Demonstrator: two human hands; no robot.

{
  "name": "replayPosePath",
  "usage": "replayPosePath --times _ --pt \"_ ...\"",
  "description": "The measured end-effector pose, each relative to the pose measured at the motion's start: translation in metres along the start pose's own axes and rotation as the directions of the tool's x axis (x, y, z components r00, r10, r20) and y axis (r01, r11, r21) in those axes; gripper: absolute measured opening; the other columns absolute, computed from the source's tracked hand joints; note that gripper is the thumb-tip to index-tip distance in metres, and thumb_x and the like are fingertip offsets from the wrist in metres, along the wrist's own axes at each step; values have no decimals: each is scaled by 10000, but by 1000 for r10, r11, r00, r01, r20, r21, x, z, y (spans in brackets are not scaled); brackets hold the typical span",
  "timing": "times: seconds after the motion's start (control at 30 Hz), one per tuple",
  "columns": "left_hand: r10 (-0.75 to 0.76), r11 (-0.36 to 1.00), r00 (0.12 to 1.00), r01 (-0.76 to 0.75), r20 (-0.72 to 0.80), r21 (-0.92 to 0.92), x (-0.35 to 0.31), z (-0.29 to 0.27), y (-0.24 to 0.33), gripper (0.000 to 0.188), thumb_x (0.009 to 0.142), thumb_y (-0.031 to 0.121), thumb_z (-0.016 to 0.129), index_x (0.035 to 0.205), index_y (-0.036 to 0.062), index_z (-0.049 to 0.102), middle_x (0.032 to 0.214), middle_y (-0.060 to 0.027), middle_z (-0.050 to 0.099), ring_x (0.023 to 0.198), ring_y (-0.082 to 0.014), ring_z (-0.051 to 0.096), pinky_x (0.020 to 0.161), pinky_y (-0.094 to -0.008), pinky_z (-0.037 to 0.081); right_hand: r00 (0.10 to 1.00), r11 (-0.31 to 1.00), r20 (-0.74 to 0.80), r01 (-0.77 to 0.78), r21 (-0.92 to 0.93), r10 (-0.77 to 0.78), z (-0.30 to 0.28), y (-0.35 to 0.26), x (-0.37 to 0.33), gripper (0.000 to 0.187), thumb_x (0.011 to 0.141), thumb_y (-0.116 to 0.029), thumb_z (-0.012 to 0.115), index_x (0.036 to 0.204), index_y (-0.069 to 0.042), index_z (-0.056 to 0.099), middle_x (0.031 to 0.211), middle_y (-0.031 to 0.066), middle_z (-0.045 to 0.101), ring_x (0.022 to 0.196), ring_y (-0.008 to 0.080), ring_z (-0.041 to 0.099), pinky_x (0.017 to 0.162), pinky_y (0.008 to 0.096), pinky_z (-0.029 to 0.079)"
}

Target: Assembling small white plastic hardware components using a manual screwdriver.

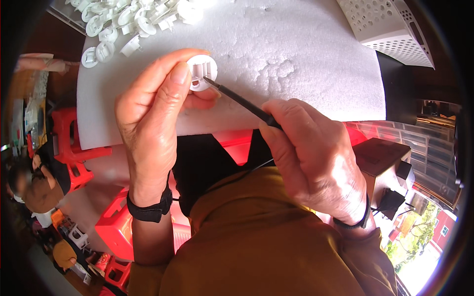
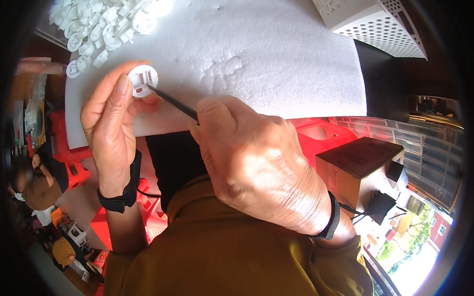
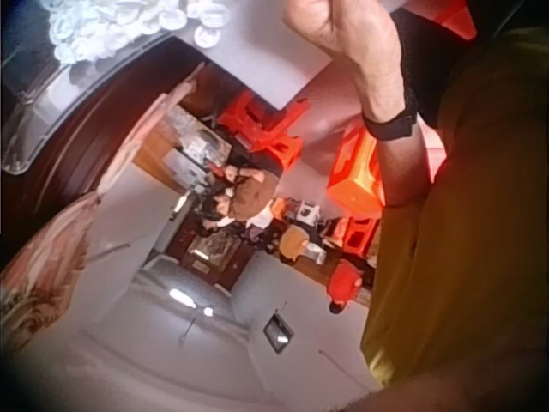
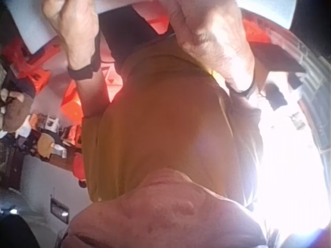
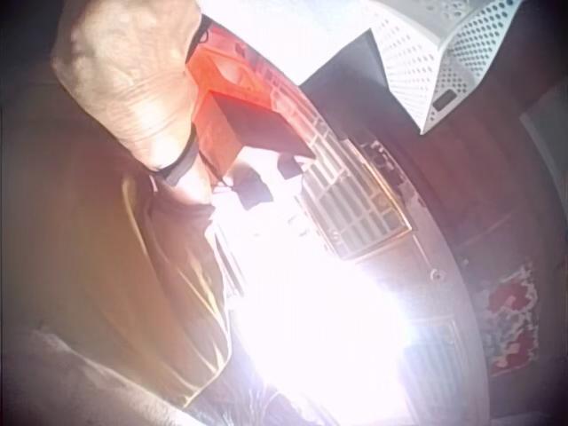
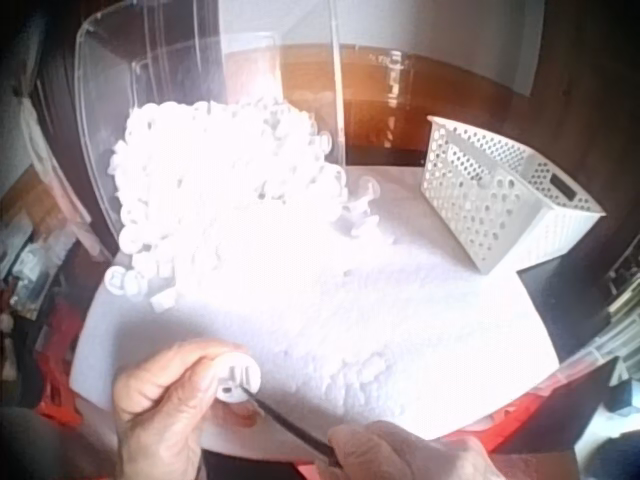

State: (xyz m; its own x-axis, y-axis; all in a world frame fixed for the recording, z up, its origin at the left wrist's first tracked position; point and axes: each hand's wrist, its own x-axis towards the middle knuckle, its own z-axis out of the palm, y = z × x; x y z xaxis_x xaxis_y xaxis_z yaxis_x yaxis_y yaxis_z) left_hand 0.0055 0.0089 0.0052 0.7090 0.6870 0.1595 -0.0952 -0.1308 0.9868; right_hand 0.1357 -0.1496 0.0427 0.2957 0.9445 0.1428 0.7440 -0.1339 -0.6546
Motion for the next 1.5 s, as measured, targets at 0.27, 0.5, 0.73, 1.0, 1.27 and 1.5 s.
replayPosePath --times 0.27,0.5,0.73,1.0,1.27,1.5 --pt "-56 998 997 56 -45 7 -2 1 4 306 991 163 448 1120 -71 597 963 -126 647 836 -143 609 669 -254 501 993 966 35 122 -227 -117 6 -6 -3 312 802 5 633 1088 66 524 829 171 551 594 333 581 488 384 468" --pt "-4 1000 995 5 -102 14 0 9 3 241 973 141 498 1040 -33 651 844 -55 642 691 -110 594 651 -234 489 994 1000 106 3 -4 -3 2 -2 -5 260 821 12 609 1064 52 524 807 179 557 642 361 592 520 398 465" --pt "-22 1000 994 22 -105 1 -1 11 2 241 971 139 501 1046 -37 649 873 -58 646 741 -109 601 672 -239 506 990 985 129 -68 161 47 -1 2 -8 174 864 7 570 1031 40 539 770 198 579 685 394 596 593 399 473" --pt "-28 1000 991 27 -127 -13 -2 12 3 233 968 126 507 1053 -38 648 893 -56 646 781 -107 600 691 -245 518 991 981 120 -76 176 56 0 1 -7 179 867 -2 574 1037 43 543 794 204 590 705 389 605 602 389 476" --pt "-25 1000 992 25 -124 0 -2 10 0 228 966 117 509 1066 -37 645 907 -52 643 807 -94 590 716 -233 512 996 985 80 -52 167 39 3 2 -7 175 862 1 581 1029 43 554 801 194 598 685 367 610 595 372 478" --pt "-21 1000 992 20 -124 -12 -2 12 2 226 969 113 504 1058 -40 645 903 -50 643 790 -89 585 715 -227 499 999 986 21 -47 158 44 4 3 -7 184 853 0 588 1032 37 568 781 180 607 657 338 614 577 360 476"
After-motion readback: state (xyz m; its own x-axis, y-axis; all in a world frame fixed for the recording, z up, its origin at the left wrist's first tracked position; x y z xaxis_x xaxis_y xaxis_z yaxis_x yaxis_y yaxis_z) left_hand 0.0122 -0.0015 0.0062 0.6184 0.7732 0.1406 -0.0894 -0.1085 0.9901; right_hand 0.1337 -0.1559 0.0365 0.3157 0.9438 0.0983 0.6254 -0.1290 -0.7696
